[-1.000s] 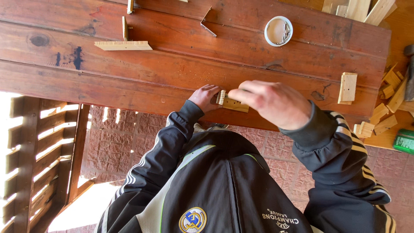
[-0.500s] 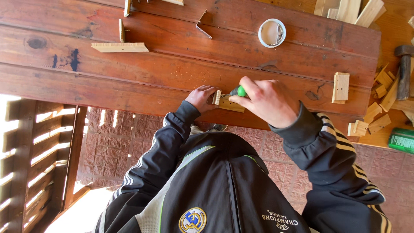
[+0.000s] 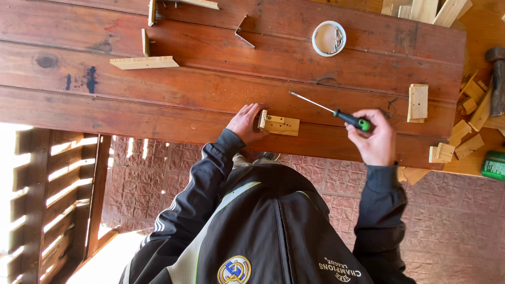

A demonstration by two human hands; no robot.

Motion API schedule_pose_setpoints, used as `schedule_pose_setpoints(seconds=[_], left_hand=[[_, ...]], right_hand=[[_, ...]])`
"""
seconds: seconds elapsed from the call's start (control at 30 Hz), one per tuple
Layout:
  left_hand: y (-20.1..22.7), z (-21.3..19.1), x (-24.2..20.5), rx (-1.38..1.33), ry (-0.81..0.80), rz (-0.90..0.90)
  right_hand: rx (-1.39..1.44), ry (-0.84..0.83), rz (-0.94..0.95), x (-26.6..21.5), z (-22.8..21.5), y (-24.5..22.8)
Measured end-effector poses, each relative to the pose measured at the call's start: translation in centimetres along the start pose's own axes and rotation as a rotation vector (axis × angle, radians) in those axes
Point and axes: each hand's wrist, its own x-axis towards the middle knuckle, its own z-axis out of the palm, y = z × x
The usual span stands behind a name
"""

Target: The person assembles small wooden blocks by screwing them together using a screwdriver. They repeatedly pick up blocks, align them, insert screws, and tighten them on a wooden workbench.

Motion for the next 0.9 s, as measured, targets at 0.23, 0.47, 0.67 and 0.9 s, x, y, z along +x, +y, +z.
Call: schedule_pose_setpoints(seconds=[0.23, 0.47, 0.67, 0.9], left_hand=[[1.2, -0.9, 0.2, 0.202, -0.013, -0.014], [1.9, -1.1, 0.1, 0.155, -0.035, -0.062], [2.6, -1.5, -0.4, 0.204, 0.002, -0.071], [4.6, -1.7, -0.8, 0.270, 0.151, -0.036]], right_hand=[[-0.376, 0.184, -0.140, -2.9, 3.1, 11.0], [-0.380, 0.182, -0.213, -2.8, 3.5, 11.7], [-0.300, 0.169, -0.228, 4.7, 2.9, 10.7], [-0.315, 0.169, -0.346, 22.6, 5.3, 7.9]])
